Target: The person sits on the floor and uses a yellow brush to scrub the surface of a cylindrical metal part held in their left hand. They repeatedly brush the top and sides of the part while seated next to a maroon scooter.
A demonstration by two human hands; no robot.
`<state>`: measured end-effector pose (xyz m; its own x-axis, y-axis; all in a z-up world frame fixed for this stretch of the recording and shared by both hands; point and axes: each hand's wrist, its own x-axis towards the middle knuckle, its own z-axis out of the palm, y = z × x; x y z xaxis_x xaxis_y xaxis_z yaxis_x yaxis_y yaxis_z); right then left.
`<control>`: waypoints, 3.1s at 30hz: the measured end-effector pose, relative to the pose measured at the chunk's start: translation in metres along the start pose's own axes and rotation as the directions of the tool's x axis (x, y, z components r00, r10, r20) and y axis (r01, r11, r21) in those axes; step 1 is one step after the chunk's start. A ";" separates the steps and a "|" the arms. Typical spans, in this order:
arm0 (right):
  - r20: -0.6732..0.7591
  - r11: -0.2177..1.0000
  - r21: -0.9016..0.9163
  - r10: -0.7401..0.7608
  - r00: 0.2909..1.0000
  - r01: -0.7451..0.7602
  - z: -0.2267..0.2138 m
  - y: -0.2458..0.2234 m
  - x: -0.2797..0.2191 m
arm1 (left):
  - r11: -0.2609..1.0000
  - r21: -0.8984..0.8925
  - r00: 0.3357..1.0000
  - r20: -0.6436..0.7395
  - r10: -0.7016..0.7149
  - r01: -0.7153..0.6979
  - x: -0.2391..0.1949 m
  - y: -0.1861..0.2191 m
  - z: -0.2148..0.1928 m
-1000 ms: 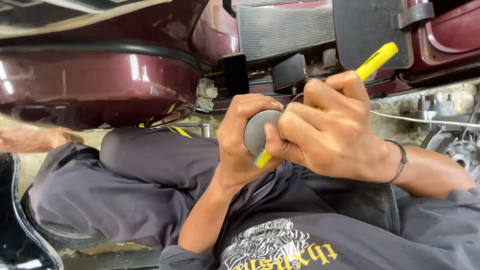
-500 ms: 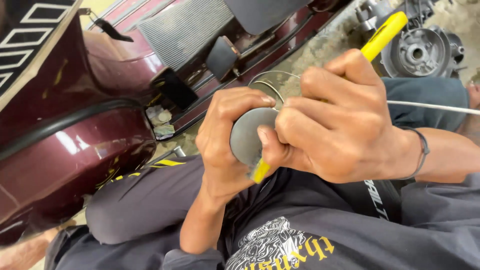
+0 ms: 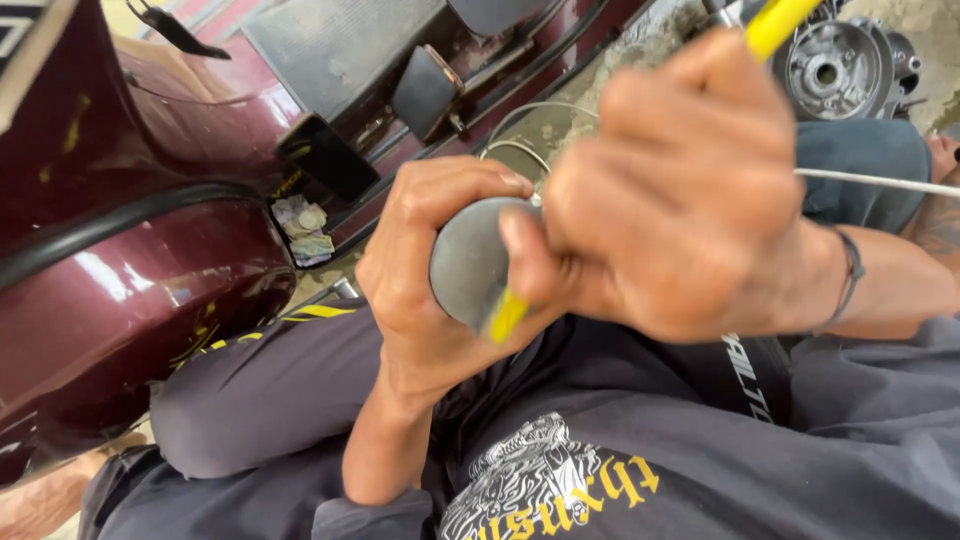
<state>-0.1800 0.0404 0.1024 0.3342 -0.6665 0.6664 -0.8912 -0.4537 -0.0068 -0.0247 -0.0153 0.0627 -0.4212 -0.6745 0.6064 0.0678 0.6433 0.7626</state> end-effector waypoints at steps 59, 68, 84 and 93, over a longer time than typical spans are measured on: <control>0.044 0.998 -0.054 0.015 0.999 -0.013 -0.019 -0.011 -0.011 | 0.999 -0.015 0.996 0.081 -0.031 0.033 -0.014 0.014 0.003; 0.016 0.995 -0.088 -0.035 0.999 0.036 -0.022 -0.011 -0.012 | 0.999 -0.046 0.996 0.088 0.009 -0.005 -0.009 0.014 0.005; 0.065 0.981 -0.136 0.148 0.987 -0.139 -0.033 -0.005 -0.033 | 0.993 -0.112 0.965 0.261 -0.001 0.032 -0.015 0.010 0.012; 0.000 0.981 -0.128 0.145 0.989 -0.144 -0.034 -0.012 -0.029 | 0.997 -0.078 0.966 0.258 -0.007 0.028 -0.016 0.016 0.010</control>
<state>-0.1897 0.0851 0.1084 0.2013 -0.7256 0.6581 -0.9619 -0.2734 -0.0072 -0.0262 0.0094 0.0628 -0.6410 -0.5623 0.5225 0.1264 0.5941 0.7944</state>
